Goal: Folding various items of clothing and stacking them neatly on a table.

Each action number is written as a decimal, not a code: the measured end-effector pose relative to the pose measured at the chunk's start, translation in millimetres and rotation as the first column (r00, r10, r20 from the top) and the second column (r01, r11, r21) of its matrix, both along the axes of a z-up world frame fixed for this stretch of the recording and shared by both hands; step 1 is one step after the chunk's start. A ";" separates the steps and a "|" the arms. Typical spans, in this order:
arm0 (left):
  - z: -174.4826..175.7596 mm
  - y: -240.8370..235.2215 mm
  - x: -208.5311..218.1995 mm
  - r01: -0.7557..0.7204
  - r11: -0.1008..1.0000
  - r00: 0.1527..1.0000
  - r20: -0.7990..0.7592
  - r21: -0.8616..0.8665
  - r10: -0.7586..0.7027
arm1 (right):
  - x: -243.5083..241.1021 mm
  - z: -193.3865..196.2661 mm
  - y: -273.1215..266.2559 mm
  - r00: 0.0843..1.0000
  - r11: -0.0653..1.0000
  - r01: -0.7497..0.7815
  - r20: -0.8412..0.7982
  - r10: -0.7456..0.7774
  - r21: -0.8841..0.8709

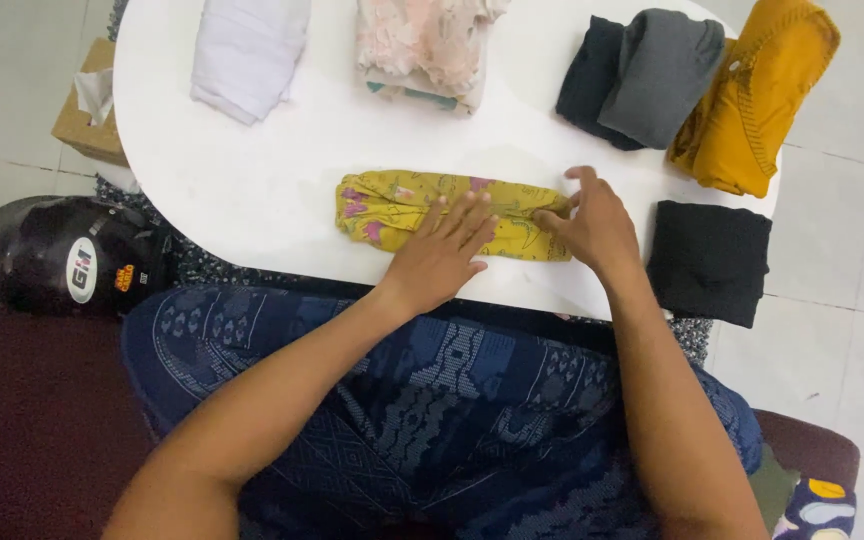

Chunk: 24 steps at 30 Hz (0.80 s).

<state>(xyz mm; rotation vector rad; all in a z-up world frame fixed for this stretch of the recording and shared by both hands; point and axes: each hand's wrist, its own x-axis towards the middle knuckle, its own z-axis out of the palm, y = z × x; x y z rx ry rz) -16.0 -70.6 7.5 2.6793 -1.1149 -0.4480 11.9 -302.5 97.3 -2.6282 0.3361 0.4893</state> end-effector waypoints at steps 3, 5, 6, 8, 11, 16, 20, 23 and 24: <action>-23.3 -6.5 -1.5 0.029 0.992 0.990 0.142 -0.127 -0.011 | -5.6 -2.1 2.6 0.999 0.999 -0.010 -0.034 0.012 0.044; -20.4 -12.0 -2.1 0.045 0.984 0.989 0.144 -0.175 -0.020 | -1.4 -6.8 -3.8 1.000 0.998 -0.012 -0.011 0.013 0.058; -19.0 -15.7 -1.6 0.056 0.973 0.989 0.149 -0.225 -0.022 | 1.5 -8.7 -7.9 1.000 0.997 -0.021 0.016 0.020 0.069; -15.6 -20.0 -1.1 0.055 0.973 0.993 0.114 -0.225 -0.029 | -2.3 -10.8 -11.5 1.000 0.995 -0.007 0.005 0.007 0.103; -23.9 -23.7 0.5 0.062 0.982 0.994 0.098 -0.179 -0.045 | -5.7 -9.2 -10.4 0.999 0.989 0.031 -0.040 -0.025 0.147; -28.7 -25.4 -1.4 0.053 0.984 0.989 0.147 -0.168 -0.029 | -2.1 -30.4 -15.4 0.992 0.972 0.106 -0.086 -0.089 0.211; -33.4 -24.2 8.2 -0.151 0.843 0.988 -0.113 -0.517 0.107 | 2.3 -53.3 -20.4 0.979 0.874 0.202 -0.070 -0.191 0.443; -8.2 -19.1 18.8 -0.484 0.587 0.859 -0.479 -0.649 0.179 | -3.1 -30.4 3.5 0.942 0.697 0.326 -0.154 -0.299 0.639; 5.6 -16.5 23.3 -0.616 0.448 0.771 -0.612 -0.648 0.175 | -4.4 -21.1 13.5 0.917 0.572 0.378 -0.210 -0.340 0.728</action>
